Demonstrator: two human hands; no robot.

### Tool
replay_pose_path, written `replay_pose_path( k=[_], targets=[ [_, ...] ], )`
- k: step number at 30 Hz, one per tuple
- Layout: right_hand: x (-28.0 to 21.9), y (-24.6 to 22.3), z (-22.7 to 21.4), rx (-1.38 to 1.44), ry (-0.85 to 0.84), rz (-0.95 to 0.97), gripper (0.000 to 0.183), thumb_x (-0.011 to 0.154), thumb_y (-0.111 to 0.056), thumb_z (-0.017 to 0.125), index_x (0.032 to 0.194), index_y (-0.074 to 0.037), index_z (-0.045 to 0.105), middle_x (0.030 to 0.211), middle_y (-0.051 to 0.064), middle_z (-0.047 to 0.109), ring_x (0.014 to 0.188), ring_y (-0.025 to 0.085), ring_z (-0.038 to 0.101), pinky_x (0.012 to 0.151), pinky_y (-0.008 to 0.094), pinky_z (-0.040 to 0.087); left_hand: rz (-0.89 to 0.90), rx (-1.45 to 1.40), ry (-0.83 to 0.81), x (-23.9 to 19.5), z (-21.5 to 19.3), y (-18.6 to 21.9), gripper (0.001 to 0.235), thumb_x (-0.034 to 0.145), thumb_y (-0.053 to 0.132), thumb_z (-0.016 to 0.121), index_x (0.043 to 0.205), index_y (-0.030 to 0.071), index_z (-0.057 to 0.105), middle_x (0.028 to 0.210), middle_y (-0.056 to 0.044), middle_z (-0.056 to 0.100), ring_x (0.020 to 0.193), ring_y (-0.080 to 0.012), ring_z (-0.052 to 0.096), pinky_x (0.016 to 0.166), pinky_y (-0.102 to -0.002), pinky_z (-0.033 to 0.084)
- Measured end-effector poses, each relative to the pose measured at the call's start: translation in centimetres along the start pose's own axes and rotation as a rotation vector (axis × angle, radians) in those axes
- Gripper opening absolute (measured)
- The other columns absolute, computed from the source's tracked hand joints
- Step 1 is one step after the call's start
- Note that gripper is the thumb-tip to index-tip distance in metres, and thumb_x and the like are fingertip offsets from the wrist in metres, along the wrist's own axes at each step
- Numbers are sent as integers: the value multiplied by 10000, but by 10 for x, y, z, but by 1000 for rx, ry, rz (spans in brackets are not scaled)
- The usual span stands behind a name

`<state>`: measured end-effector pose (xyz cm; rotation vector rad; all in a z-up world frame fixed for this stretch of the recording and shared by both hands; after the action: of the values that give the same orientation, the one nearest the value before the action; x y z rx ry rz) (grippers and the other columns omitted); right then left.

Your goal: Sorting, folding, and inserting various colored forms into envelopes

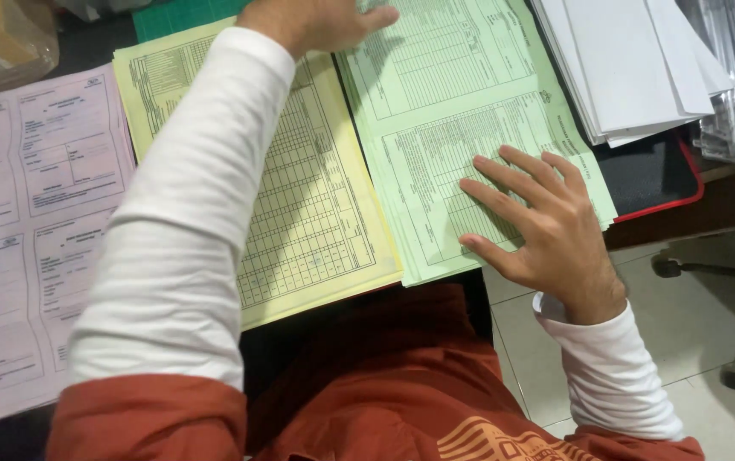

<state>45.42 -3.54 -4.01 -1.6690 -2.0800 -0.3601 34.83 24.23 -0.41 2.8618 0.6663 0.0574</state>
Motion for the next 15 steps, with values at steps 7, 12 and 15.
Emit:
replay_pose_path(
  k=[7,12,15],
  targets=[
    [-9,22,-23,109,-25,144,632,906,-565,678,1373,-139,664,1439,150,663,1382,363,593,1233,764,227,18,4,-11,-8,-11,9,441,1110,448,675,1166,19,591,1031,-120,632,835,-310,586,692,-431,497],
    [-38,109,-52,-156,124,631,381,1213,-103,894,1417,139,682,1251,289,664,1080,409,625,835,524,533,22,8,-52,-14,-24,23,383,1110,421,699,1082,56,586,904,-56,597,687,-226,545,568,-347,489],
    [-42,139,-45,-213,86,762,517,1133,-233,966,1458,28,661,1215,207,625,921,331,612,643,475,531,15,4,-65,-16,-34,35,364,1110,407,712,1040,74,583,841,-24,580,614,-185,524,505,-305,485]
  ],
)
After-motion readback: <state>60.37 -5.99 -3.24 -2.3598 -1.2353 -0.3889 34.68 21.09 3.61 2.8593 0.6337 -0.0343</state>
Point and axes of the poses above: each hand's wrist, its own x-axis towards the middle knuckle, its own z-axis out of the palm, y = z × x, the point moved 5 cm from there along x, towards the middle knuckle
